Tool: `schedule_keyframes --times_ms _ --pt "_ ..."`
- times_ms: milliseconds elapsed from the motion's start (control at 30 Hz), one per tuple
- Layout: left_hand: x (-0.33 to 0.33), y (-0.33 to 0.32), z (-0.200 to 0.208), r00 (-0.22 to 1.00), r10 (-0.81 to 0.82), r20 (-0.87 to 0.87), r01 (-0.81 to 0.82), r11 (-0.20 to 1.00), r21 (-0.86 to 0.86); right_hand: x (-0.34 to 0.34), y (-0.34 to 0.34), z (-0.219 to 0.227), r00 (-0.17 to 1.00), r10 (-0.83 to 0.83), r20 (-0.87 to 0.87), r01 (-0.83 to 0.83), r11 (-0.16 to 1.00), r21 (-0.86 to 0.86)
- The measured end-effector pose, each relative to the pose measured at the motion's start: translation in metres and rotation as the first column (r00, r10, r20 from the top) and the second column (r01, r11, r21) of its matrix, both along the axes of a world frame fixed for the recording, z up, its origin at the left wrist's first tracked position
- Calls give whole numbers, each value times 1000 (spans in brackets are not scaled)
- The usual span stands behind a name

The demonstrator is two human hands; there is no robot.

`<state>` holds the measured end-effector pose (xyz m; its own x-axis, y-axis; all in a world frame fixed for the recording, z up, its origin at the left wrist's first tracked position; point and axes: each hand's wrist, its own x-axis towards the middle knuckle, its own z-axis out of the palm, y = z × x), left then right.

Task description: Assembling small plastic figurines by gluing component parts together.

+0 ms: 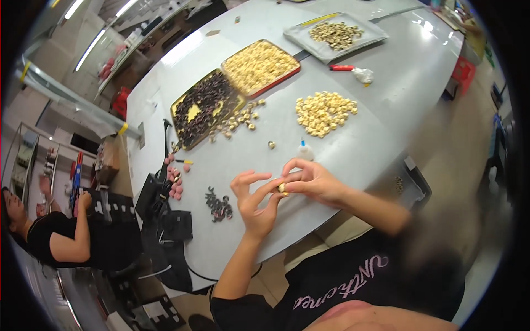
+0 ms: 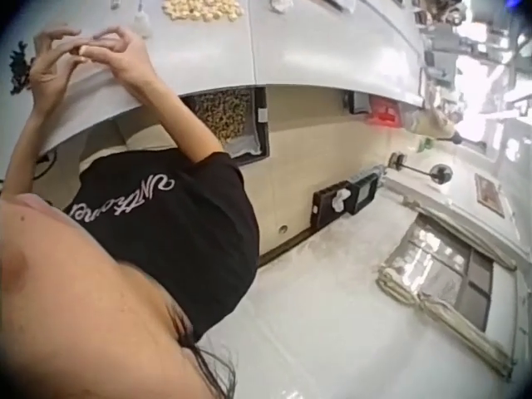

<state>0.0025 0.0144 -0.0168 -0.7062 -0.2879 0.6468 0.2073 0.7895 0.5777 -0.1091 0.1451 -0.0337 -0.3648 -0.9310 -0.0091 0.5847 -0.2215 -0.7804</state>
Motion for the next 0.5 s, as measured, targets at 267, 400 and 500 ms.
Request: schedule_keyframes --times_ms 267,400,500 --pt "-4 -2 -4 994 -104 30 99 986 135 -5 4 3 993 -20 -113 23 999 24" --pt "-5 -1 -3 989 -146 2 144 980 134 -9 2 2 983 -17 -185 14 1000 -21" --pt "-3 -3 -2 993 -121 -2 120 988 96 -10 -1 1 980 -2 -199 -5 999 -37"
